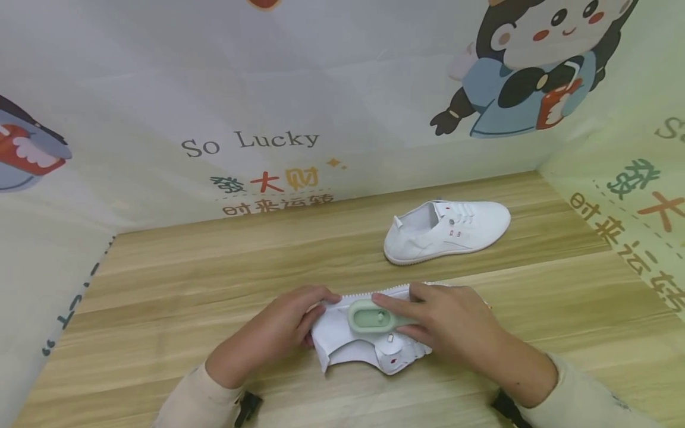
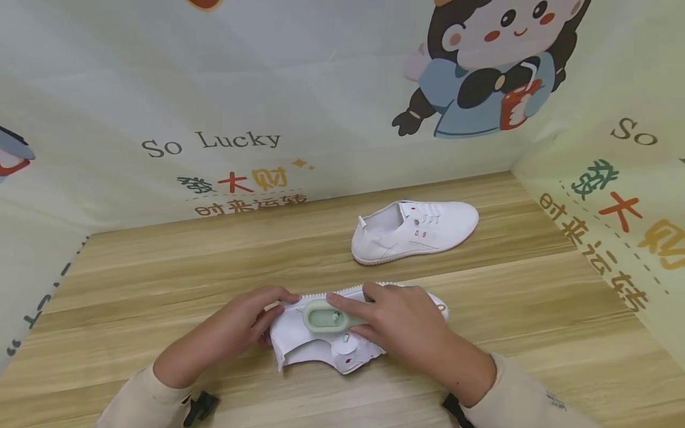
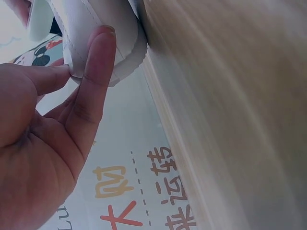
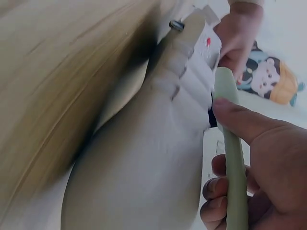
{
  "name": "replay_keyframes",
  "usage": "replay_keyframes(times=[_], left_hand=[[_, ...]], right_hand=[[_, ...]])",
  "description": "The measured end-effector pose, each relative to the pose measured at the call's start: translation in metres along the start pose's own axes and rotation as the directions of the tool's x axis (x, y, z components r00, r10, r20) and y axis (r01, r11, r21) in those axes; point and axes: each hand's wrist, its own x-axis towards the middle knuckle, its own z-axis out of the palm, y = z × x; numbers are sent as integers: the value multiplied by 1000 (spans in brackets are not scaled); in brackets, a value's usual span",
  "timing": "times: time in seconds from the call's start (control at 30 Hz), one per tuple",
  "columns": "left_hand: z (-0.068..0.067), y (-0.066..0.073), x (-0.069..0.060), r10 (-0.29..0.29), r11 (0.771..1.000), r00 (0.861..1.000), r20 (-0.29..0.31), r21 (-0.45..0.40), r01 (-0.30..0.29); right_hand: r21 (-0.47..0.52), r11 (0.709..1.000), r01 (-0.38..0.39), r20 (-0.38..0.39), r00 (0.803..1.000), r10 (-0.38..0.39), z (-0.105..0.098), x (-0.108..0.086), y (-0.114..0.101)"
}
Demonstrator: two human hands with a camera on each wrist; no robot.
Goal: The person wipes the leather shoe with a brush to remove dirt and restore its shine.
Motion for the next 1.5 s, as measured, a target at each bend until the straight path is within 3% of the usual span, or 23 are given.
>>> replay_keyframes(times=[0.23, 0.37, 0.53, 0.63, 0.7, 0.93, 1.03, 1.27, 1.5], left_hand=[[1, -1, -6, -42, 999, 999, -11, -27, 42], [0, -2, -10, -75, 996, 997, -11, -50, 74], [-3, 0, -11, -87, 996, 996, -23, -24, 87], [-4, 2, -9, -87, 996, 996, -21, -21, 87], [-4, 2, -8, -86, 996, 996, -10, -34, 86], [-4, 4, -5, -65, 997, 998, 1, -35, 65], [-3, 4, -4, -60, 998, 998, 8, -34, 60], [-1, 3, -3, -36, 999, 999, 3, -16, 36], [2, 4, -4, -34, 998, 999, -37, 57, 36]], right_hand=[[10, 997, -83, 14, 996, 83, -13, -16, 15], [22, 991, -135, 75, 988, 133, -27, -19, 23], [35, 970, -239, 204, 952, 227, -49, -21, 30], [45, 956, -289, 251, 930, 270, -57, -24, 34], [55, 952, -300, 262, 925, 277, -58, -25, 35], [54, 989, -135, 167, 978, 124, -32, -21, 25], [22, 997, -75, 117, 991, 72, -20, -16, 19], [12, 1000, 15, 62, 998, -15, -2, -4, 6], [73, 997, 13, 104, 994, -21, -3, -2, 1]])
